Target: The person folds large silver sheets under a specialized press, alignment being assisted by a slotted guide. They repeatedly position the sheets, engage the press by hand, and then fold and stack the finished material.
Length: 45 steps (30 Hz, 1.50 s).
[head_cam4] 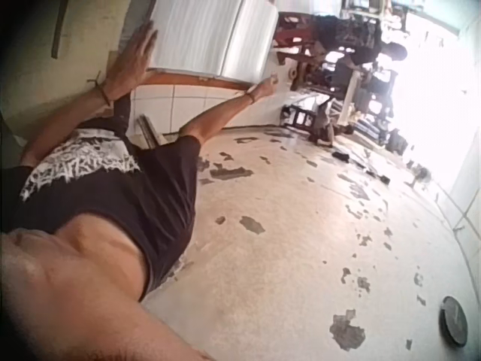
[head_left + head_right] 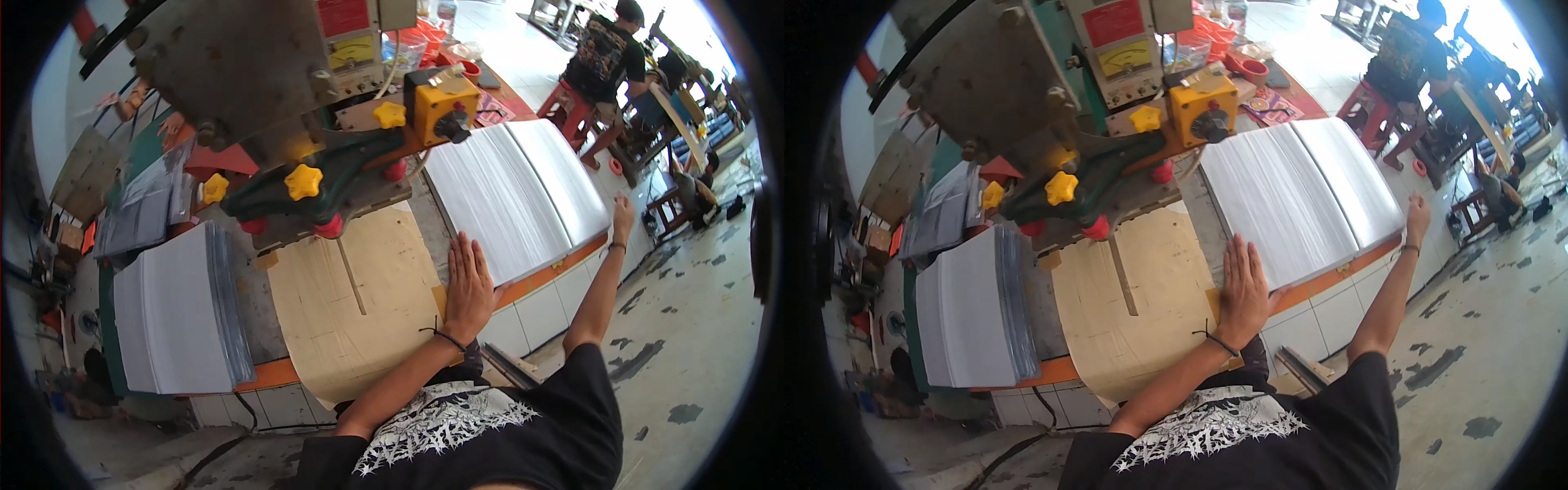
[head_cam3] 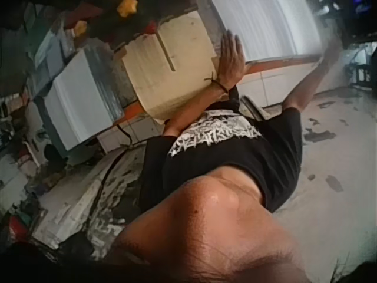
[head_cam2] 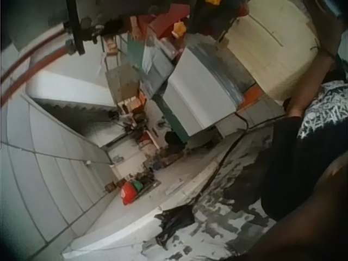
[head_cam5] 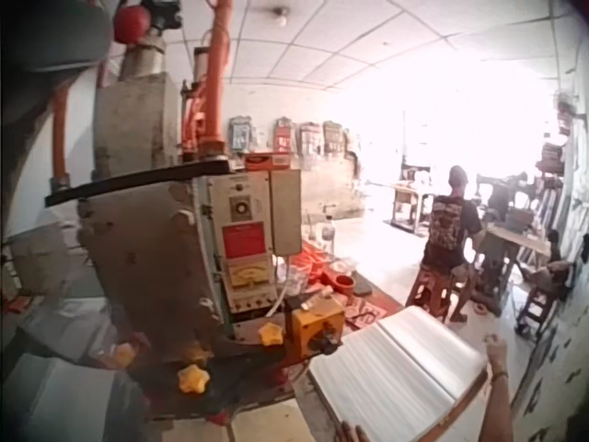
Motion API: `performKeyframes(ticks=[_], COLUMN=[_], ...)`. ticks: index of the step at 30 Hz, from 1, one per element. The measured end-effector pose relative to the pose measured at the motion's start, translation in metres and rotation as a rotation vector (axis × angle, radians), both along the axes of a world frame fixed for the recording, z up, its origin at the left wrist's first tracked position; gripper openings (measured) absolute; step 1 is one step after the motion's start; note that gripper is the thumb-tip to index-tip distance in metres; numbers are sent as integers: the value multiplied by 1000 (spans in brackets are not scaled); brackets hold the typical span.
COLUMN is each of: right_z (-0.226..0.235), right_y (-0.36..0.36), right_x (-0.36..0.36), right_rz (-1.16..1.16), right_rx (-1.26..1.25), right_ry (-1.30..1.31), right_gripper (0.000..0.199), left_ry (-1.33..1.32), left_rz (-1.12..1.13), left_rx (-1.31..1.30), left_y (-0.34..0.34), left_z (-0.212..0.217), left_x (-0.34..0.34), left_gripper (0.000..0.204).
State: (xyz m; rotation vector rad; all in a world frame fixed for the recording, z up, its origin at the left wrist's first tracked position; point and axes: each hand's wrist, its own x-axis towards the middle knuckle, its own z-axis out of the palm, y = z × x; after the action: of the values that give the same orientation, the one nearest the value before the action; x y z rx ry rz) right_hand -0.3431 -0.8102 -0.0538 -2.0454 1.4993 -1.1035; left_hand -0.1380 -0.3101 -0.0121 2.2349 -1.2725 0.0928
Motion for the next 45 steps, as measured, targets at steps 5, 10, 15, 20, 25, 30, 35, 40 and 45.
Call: performKeyframes(ticks=[5,10,15,20,25,30,35,40,45], right_z=[71,160,108,56,46,49,47,14,-5], right_y=[116,166,191,247,270,277,268,222,195], right_x=[66,174,326,389,380,377,381,416,447], right_rz=[80,621,1104,1167,1004,980,956,982,951], right_rx=[-141,-112,-181,-188,-253,-279,-297,-175,-436], right_ry=[-167,-154,386,341,273,276,369,303,334], right_gripper=[41,30,34,36,32,31,31,39,41], left_ry=[41,35,31,30,-45,-173,42,38,-11], left_rz=[17,13,40,84,100,141,80,77,73], left_rx=[16,17,51,-9,32,174,41,89,72], left_y=[3,7,3,7,2,-1,3,6,8], left_z=[3,3,13,2,-12,-16,-3,3,4], left_x=[0,2,-2,4,3,1,4,5,6], left_gripper=[105,104,109,113,113,112,112,113,115])
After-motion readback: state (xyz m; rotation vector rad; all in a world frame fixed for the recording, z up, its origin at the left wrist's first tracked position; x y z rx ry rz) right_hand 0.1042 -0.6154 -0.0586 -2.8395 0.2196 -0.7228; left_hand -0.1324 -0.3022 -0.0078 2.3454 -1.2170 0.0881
